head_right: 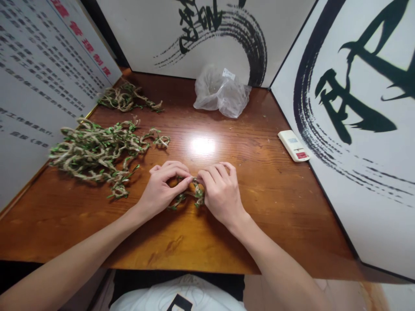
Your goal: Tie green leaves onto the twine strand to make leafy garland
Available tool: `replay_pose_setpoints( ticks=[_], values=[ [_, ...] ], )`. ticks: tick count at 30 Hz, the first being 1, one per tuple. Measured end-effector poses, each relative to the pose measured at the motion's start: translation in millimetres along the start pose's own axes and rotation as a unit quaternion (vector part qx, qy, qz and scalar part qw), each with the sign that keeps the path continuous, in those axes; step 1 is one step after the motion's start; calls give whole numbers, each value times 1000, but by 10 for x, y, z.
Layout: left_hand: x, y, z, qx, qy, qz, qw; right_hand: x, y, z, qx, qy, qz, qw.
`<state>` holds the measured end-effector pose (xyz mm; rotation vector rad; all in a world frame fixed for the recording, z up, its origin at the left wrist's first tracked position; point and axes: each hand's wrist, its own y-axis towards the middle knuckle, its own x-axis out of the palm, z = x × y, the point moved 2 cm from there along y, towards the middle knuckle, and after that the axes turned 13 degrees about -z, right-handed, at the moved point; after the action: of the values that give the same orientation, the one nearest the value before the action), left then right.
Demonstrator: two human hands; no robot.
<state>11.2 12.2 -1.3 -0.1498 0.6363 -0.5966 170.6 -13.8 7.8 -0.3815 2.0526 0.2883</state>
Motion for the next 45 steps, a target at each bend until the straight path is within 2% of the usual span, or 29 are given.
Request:
replay_pose_setpoints(
  ticks=[5, 8, 10, 13, 16, 20, 26, 29, 33, 35, 37, 41, 43, 45],
  values=[
    [-17, 13, -3, 9, -16, 8, 1000, 10, -12, -26, 30, 81, 34, 996],
    [-23, 14, -2, 18, -30, 15, 999, 50, -41, -8, 105, 199, 30, 974],
    [-28, 8, -1, 26, -21, 25, 999, 61, -54, 8, 139, 242, 19, 960],
    [-42, -6, -3, 35, 16, 37, 999, 7, -40, 20, 85, 203, 17, 975],
    [-58, -19, -2, 49, 53, 41, 997, -70, -20, 40, 16, 134, 44, 990],
    [-67, -32, 13, 80, 78, 44, 993, -67, -15, 47, -13, 83, 32, 996],
    [-57, -33, 8, 83, 74, 46, 993, -6, -36, 4, 1, 73, 24, 997],
    [-51, -20, -2, 80, 51, 49, 994, 9, -37, 12, 23, 172, -2, 985],
    [-46, -5, -18, 55, 16, 36, 998, 6, -32, 48, 55, 331, -53, 941],
    [-48, -10, -17, 60, 26, 38, 997, -9, -33, 52, 61, 315, -77, 944],
    [-50, -21, -14, 73, 48, 44, 995, -21, -36, 39, 49, 242, -91, 965],
    [-49, -26, -20, 90, 76, 45, 992, -13, -44, 11, 33, 133, -75, 988],
    [-50, -18, -28, 94, 82, 45, 991, -6, -45, 19, 39, 136, -70, 988],
    [-57, -7, -37, 89, 83, 47, 991, -14, -41, 41, 45, 199, -71, 976]
  ],
)
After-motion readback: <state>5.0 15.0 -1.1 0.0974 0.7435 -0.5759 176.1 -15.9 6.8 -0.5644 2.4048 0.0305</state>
